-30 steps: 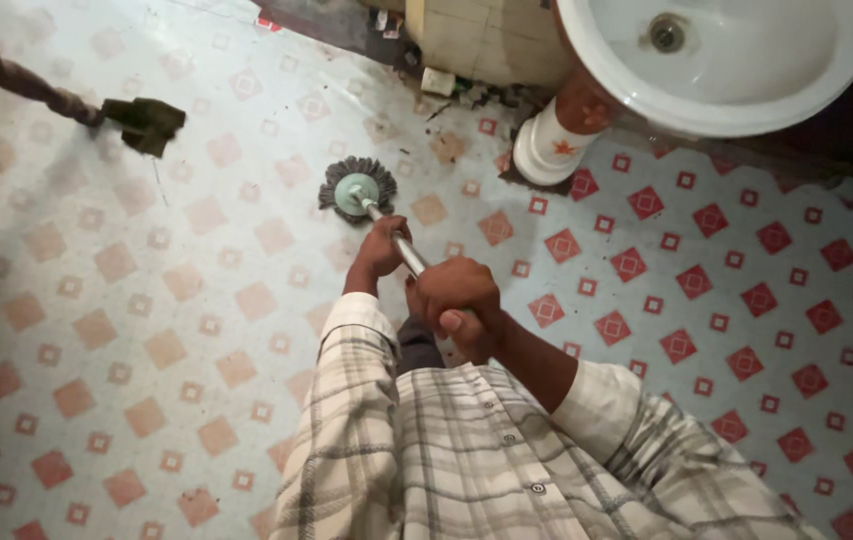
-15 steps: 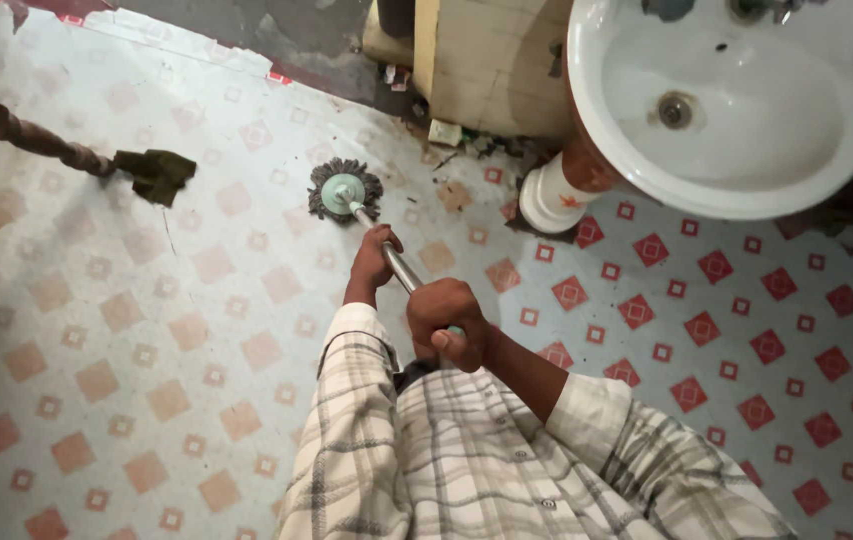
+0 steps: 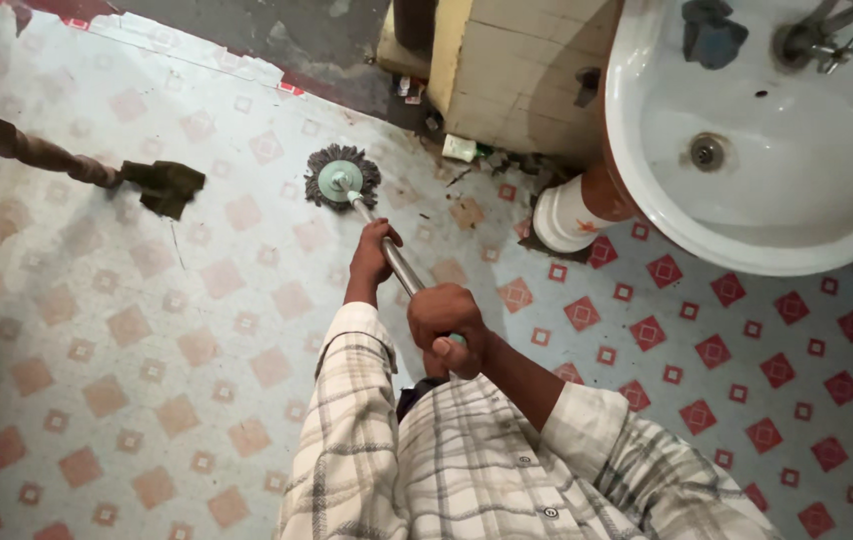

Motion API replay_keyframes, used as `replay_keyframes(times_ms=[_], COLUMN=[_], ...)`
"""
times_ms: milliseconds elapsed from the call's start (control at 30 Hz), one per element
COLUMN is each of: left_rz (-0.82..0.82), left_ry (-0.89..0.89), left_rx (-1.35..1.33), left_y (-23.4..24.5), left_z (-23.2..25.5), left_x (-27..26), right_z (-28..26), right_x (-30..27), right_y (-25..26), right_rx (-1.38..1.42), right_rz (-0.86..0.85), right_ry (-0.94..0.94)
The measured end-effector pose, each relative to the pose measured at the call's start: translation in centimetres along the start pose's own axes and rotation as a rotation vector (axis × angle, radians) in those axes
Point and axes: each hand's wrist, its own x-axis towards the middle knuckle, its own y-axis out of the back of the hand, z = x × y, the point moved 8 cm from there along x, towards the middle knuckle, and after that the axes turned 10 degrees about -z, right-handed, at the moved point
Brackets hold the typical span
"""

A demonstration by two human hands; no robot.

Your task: The person cleans a tiled floor using a mop, moving the mop head across the surface by hand and occasionally shifting position to reach different areas.

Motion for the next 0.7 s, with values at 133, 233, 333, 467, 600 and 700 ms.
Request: replay_keyframes(times_ms=[133,233,333,467,600,700], left_rz=[-0.029,-0.012,0.091,-0.013,0.004,0.052], left_ry=[-0.001,0.018,0.150,0.371,0.406,0.448], left_rx=[0.027,0.042,0.043,0.117,0.249,0.238], left_y=[1.0,2.3,3.4,2.8,0.8,-1.2], left_z=[0.1,1.9,4.6,7.0,8.9,9.8], left_x=[1.6,1.5,-0.6,-2.3,-3.9,-5.6], right_z=[1.2,1.7,1.2,0.6,-1.3,-2.8], right_x=[0.9,1.2,0.7,-1.3,-3.8,-5.8], right_y=[0.5,1.2,0.9,0.9,1.6,2.4], right_rx=[0.017,0.006,-0.021,0.046,0.064,0.061], right_rz=[0.012,0.013,-0.116,-0.219,-0.232,-0.290], right_ry=[-0.009,-0.026,-0.040,-0.065,-0.083,-0.138])
